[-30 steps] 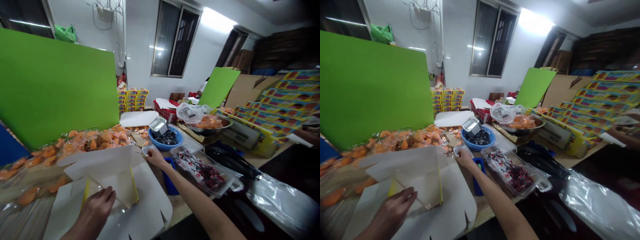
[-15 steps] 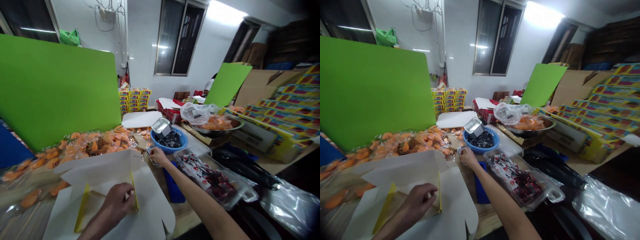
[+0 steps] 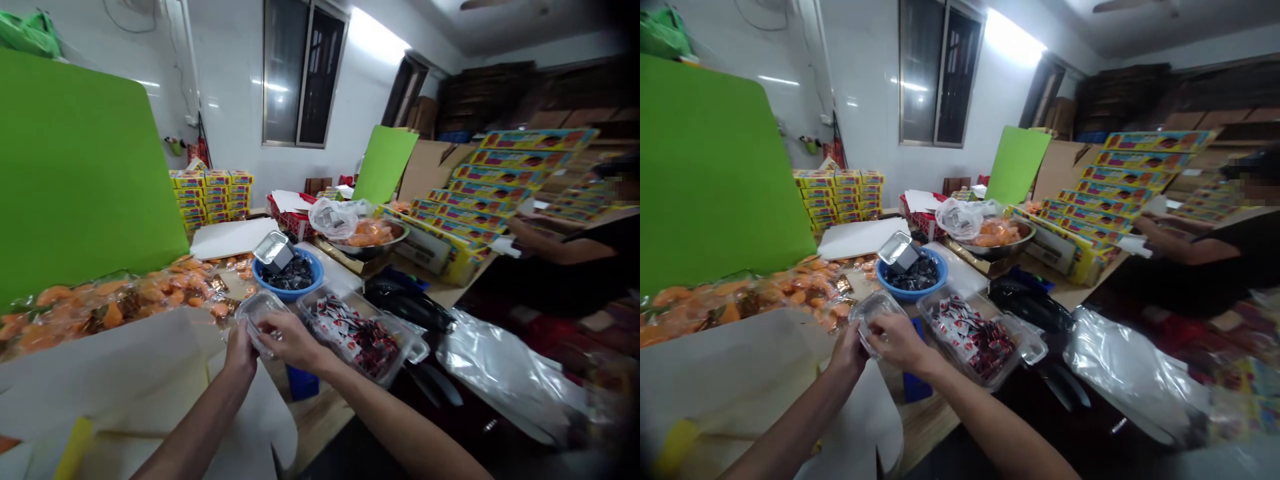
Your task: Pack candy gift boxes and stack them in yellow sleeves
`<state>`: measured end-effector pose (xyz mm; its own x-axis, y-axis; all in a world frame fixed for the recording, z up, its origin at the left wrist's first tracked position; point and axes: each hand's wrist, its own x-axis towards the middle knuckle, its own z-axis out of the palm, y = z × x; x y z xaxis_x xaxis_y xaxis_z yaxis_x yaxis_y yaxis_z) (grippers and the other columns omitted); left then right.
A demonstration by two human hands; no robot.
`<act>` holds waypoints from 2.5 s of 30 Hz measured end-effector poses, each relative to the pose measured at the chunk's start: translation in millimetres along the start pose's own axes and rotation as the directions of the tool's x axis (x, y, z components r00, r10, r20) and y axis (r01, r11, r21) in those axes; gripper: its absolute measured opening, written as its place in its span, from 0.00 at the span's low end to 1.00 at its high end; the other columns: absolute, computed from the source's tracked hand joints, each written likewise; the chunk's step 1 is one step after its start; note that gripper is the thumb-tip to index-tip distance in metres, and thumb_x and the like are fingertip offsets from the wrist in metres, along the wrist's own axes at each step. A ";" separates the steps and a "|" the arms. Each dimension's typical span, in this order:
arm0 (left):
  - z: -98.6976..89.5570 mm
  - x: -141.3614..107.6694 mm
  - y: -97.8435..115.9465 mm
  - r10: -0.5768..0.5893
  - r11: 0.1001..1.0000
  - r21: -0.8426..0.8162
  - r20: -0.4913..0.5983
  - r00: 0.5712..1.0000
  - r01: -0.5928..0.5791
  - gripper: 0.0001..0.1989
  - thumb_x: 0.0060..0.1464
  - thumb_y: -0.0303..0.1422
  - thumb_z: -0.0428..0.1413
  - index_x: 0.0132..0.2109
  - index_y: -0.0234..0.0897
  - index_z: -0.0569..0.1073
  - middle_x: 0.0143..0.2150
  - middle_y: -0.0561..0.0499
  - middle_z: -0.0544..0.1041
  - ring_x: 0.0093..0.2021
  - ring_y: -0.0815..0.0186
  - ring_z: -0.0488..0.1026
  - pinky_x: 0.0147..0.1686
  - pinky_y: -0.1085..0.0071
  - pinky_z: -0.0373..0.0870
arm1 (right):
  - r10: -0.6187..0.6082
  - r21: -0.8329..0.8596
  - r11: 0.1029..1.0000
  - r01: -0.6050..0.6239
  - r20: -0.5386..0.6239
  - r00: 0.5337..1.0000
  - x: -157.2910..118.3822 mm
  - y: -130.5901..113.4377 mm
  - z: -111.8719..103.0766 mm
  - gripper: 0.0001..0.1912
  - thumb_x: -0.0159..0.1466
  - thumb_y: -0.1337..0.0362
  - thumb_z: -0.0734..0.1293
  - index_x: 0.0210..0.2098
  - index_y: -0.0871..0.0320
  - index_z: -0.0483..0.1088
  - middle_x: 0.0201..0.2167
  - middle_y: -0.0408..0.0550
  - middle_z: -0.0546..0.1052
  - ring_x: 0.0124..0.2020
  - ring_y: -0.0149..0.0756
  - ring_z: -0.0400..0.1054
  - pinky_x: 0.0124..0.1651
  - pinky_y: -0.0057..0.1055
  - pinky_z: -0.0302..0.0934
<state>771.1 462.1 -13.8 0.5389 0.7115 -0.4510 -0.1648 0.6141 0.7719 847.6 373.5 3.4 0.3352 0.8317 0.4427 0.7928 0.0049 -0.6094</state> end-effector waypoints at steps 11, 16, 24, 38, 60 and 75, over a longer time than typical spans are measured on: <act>14.3 -19.6 -14.8 -0.139 0.984 0.124 0.065 0.988 0.130 0.10 0.56 0.29 0.50 0.42 0.32 0.73 0.28 0.48 0.79 0.27 0.63 0.76 0.32 0.68 0.73 | 0.588 -0.525 0.680 -0.512 -0.025 0.808 -36.1 136.0 -89.0 0.05 0.54 0.73 0.64 0.29 0.63 0.72 0.33 0.59 0.77 0.38 0.45 0.70 0.39 0.33 0.58; 17.7 -19.0 -23.3 -0.135 0.949 0.297 0.088 0.987 0.103 0.07 0.55 0.31 0.51 0.38 0.32 0.72 0.18 0.54 0.72 0.16 0.67 0.69 0.20 0.73 0.67 | 0.552 -0.458 0.742 -0.489 0.004 0.834 -25.2 116.9 -101.1 0.12 0.63 0.70 0.57 0.34 0.63 0.73 0.32 0.53 0.78 0.35 0.36 0.71 0.37 0.28 0.59; 23.4 -20.3 -35.3 -0.172 0.956 0.258 0.113 0.979 0.139 0.05 0.54 0.28 0.52 0.37 0.31 0.71 0.25 0.50 0.76 0.22 0.66 0.73 0.26 0.71 0.71 | 0.525 -0.576 0.763 -0.294 0.287 0.801 -55.0 115.2 -117.9 0.04 0.53 0.72 0.66 0.27 0.62 0.74 0.27 0.49 0.77 0.30 0.36 0.70 0.32 0.26 0.58; 20.4 -19.9 -24.0 -0.194 0.963 0.206 0.091 0.977 0.172 0.06 0.53 0.25 0.51 0.33 0.30 0.72 0.25 0.48 0.78 0.23 0.64 0.75 0.28 0.68 0.73 | 0.519 -0.631 0.725 -0.276 0.237 0.821 -74.5 138.8 -120.7 0.08 0.54 0.73 0.63 0.24 0.61 0.73 0.30 0.55 0.76 0.39 0.43 0.67 0.44 0.33 0.54; 11.5 -11.1 -20.1 -0.110 0.982 0.172 0.163 0.980 0.082 0.06 0.50 0.29 0.54 0.34 0.30 0.73 0.26 0.48 0.78 0.25 0.64 0.74 0.28 0.70 0.71 | 0.487 0.370 0.805 -0.463 0.034 0.873 -11.0 101.9 -92.8 0.08 0.51 0.61 0.66 0.25 0.61 0.72 0.22 0.43 0.74 0.24 0.31 0.65 0.29 0.26 0.58; -0.5 4.0 -26.2 -0.060 0.992 0.124 0.186 0.981 0.037 0.16 0.43 0.36 0.60 0.38 0.30 0.74 0.32 0.45 0.80 0.34 0.58 0.76 0.34 0.67 0.71 | 0.347 -0.122 0.937 -0.328 0.217 0.912 38.8 94.1 -53.4 0.11 0.60 0.61 0.63 0.36 0.60 0.75 0.30 0.44 0.77 0.32 0.31 0.69 0.35 0.24 0.59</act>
<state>777.1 449.1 -36.0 0.6923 0.5973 -0.4049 -0.0409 0.5927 0.8044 962.4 376.5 -1.7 0.4706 0.8810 0.0495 0.6950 -0.3355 -0.6359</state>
